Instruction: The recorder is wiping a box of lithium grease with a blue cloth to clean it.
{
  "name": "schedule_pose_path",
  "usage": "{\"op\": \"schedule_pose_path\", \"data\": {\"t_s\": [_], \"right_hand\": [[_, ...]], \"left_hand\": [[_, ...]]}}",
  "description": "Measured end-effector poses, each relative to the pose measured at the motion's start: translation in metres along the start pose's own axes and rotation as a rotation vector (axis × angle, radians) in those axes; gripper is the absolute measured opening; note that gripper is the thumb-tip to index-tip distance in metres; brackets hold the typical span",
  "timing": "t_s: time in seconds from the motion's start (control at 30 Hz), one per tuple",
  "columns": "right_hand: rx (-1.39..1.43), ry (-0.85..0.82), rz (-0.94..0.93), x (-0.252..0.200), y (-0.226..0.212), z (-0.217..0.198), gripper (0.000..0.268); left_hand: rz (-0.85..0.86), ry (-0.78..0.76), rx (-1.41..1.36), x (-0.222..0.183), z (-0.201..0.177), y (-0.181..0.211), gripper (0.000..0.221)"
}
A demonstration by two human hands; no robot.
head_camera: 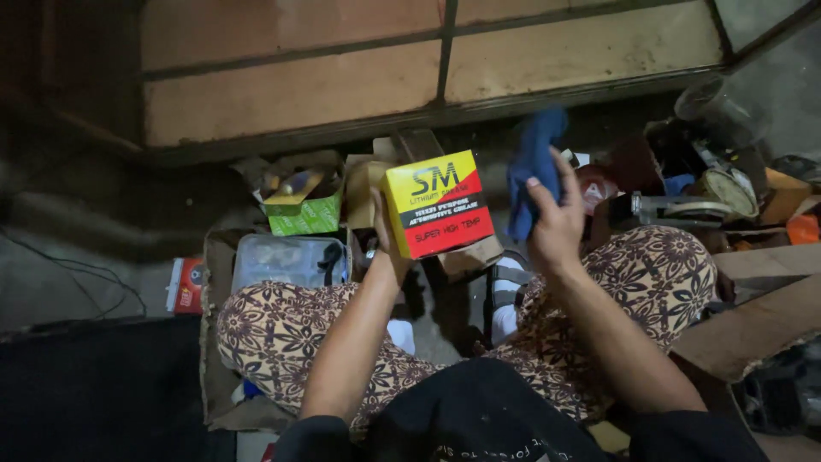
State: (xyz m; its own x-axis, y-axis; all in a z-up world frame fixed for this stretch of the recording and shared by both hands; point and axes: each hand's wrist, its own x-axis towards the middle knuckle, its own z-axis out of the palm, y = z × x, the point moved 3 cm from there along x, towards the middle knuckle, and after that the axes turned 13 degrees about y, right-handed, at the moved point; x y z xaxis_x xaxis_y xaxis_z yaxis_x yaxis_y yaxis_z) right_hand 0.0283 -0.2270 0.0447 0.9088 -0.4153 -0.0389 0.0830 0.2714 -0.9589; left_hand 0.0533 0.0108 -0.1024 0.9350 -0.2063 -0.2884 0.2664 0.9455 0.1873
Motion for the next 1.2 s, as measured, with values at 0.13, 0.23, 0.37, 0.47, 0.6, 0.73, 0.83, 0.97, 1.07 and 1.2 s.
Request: {"op": "schedule_pose_path", "data": {"t_s": [0.13,0.23,0.37,0.47,0.6,0.73,0.83,0.97,1.07,1.2], "right_hand": [[-0.549,-0.139,-0.655,-0.021,-0.057,0.02,0.053],[-0.894,-0.253,-0.908,-0.025,-0.057,0.052,0.06],[-1.035,-0.457,-1.075,-0.061,-0.046,0.09,0.061],[-0.88,-0.747,-1.088,-0.087,-0.04,0.1,0.065],[-0.953,-0.58,-1.023,-0.045,-0.025,0.089,0.059],[-0.991,-0.34,-0.995,-0.015,-0.026,0.079,0.053],[-0.869,-0.507,-1.035,-0.055,-0.03,0.093,0.064],[-0.788,-0.708,-1.067,-0.057,-0.024,0.106,0.06],[-0.854,-0.487,-1.01,-0.024,-0.009,0.075,0.058],[-0.883,-0.347,-0.909,-0.006,0.0,0.066,0.055]], "left_hand": [[-0.022,-0.016,0.026,-0.009,0.01,-0.002,0.098],[-0.082,-0.115,0.048,-0.022,0.047,-0.002,0.098],[-0.049,-0.104,0.092,-0.019,0.034,-0.013,0.095],[0.027,-0.047,0.1,-0.015,0.026,-0.013,0.09],[0.007,-0.115,0.046,-0.02,0.035,0.002,0.082],[-0.032,-0.129,0.116,-0.019,0.026,-0.013,0.083],[-0.031,-0.079,0.128,0.007,-0.009,-0.033,0.08],[-0.072,-0.024,0.104,0.021,-0.031,-0.024,0.076],[-0.088,-0.101,0.094,-0.008,0.006,-0.015,0.076],[0.016,-0.186,0.193,-0.003,0.011,-0.015,0.078]]}}
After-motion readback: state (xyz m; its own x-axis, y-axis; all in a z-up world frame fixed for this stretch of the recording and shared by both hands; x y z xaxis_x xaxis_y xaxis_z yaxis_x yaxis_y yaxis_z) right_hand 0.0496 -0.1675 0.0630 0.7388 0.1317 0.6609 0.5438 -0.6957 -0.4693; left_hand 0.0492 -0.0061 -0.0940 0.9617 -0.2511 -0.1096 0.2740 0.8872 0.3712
